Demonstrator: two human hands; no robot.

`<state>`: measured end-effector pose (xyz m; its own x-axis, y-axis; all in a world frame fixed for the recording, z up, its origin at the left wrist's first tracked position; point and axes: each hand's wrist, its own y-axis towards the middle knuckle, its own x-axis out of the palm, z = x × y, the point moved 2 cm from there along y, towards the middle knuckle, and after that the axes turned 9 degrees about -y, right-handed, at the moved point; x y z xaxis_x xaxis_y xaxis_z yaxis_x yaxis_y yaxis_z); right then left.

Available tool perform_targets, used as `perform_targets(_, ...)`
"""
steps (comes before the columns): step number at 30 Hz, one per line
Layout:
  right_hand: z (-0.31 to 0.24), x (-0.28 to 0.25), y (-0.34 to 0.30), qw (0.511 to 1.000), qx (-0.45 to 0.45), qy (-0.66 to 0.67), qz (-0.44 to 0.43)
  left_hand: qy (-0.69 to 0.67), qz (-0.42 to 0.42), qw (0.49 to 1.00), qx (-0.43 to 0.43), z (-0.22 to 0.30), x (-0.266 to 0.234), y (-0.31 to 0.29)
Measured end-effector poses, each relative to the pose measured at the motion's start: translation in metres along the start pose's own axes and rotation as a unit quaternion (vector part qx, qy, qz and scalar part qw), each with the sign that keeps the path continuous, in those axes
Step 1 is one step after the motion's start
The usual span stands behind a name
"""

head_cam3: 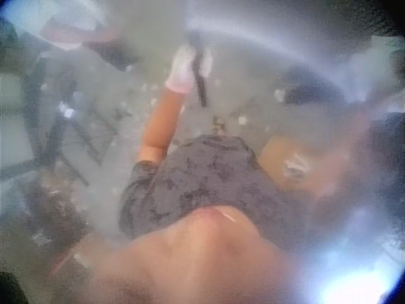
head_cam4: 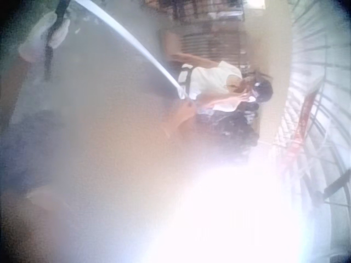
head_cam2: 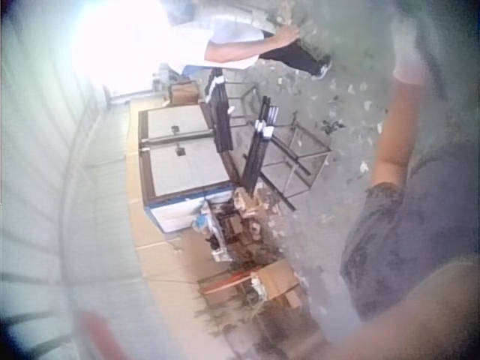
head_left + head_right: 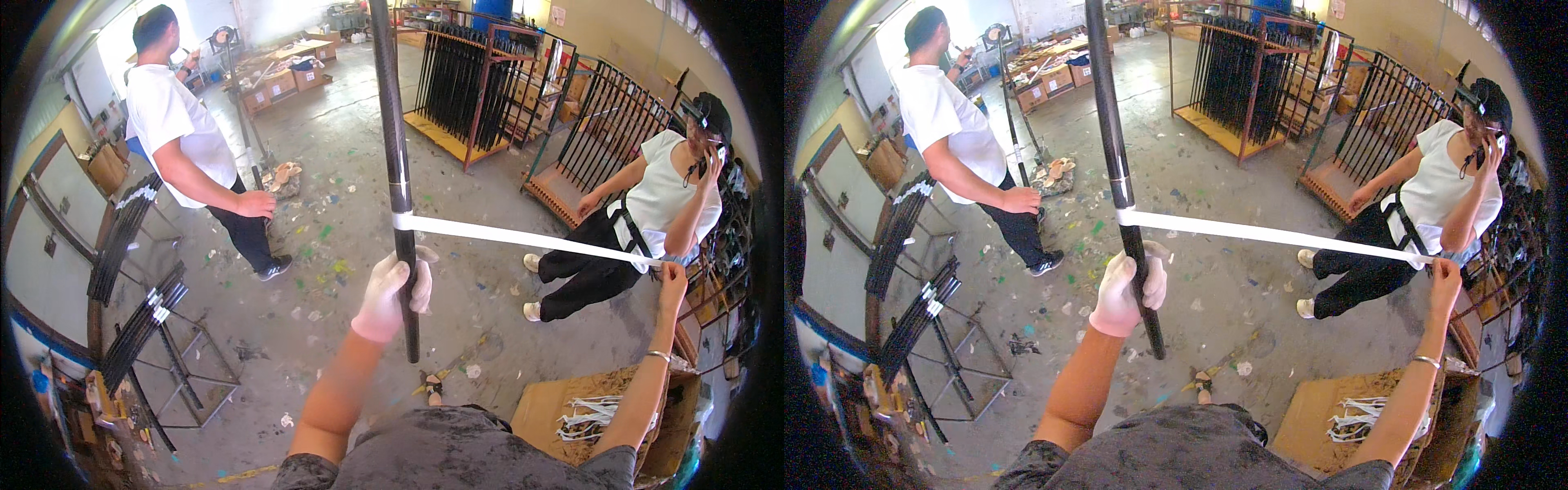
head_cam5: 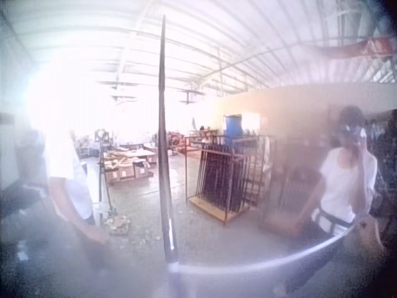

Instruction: The person wraps a white adhesive strip around the upper part of a black pole and then places the pole into a cardboard bin.

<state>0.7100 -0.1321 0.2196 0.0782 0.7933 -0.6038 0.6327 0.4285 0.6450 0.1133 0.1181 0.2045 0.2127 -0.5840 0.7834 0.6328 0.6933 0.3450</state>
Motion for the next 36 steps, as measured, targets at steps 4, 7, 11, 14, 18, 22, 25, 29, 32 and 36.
perform_targets(4, 0.004, -0.019, 0.013, 0.999, -0.018, -0.029, 0.033, 0.116, 0.049, 0.991, 0.042, 0.0, -0.003, -0.002)
perform_targets(7, 0.007, -0.026, 0.019, 0.999, -0.004, -0.025, 0.028, 0.091, 0.061, 0.994, -0.025, 0.004, -0.005, -0.002)
perform_targets(11, 0.017, -0.037, 0.025, 0.998, 0.003, -0.052, 0.038, 0.019, 0.057, 0.997, 0.044, 0.005, -0.004, 0.004)
perform_targets(14, 0.026, -0.047, 0.027, 0.993, 0.019, -0.105, 0.049, 0.151, 0.077, 0.984, 0.055, 0.0, -0.003, 0.006)
perform_targets(18, 0.043, -0.059, 0.027, 0.994, 0.019, -0.096, 0.046, 0.089, 0.039, 0.995, 0.022, 0.002, -0.005, 0.013)
perform_targets(22, 0.069, -0.073, 0.029, 0.99, -0.007, -0.127, 0.066, 0.069, 0.068, 0.994, 0.041, -0.001, -0.003, 0.021)
perform_targets(25, 0.091, -0.086, 0.027, 0.982, 0.04, -0.171, 0.067, 0.128, 0.061, 0.989, 0.028, -0.003, 0.001, 0.023)
perform_targets(29, 0.107, -0.099, 0.018, 0.988, 0.014, -0.136, 0.072, 0.068, 0.07, 0.995, -0.005, -0.006, 0.004, 0.028)
perform_targets(32, 0.112, -0.107, 0.013, 0.986, 0.019, -0.15, 0.064, 0.087, 0.107, 0.99, 0.021, -0.011, 0.003, 0.033)
perform_targets(36, 0.117, -0.12, 0.006, 0.982, 0.014, -0.162, 0.095, 0.21, 0.116, 0.969, 0.05, -0.013, 0.002, 0.036)
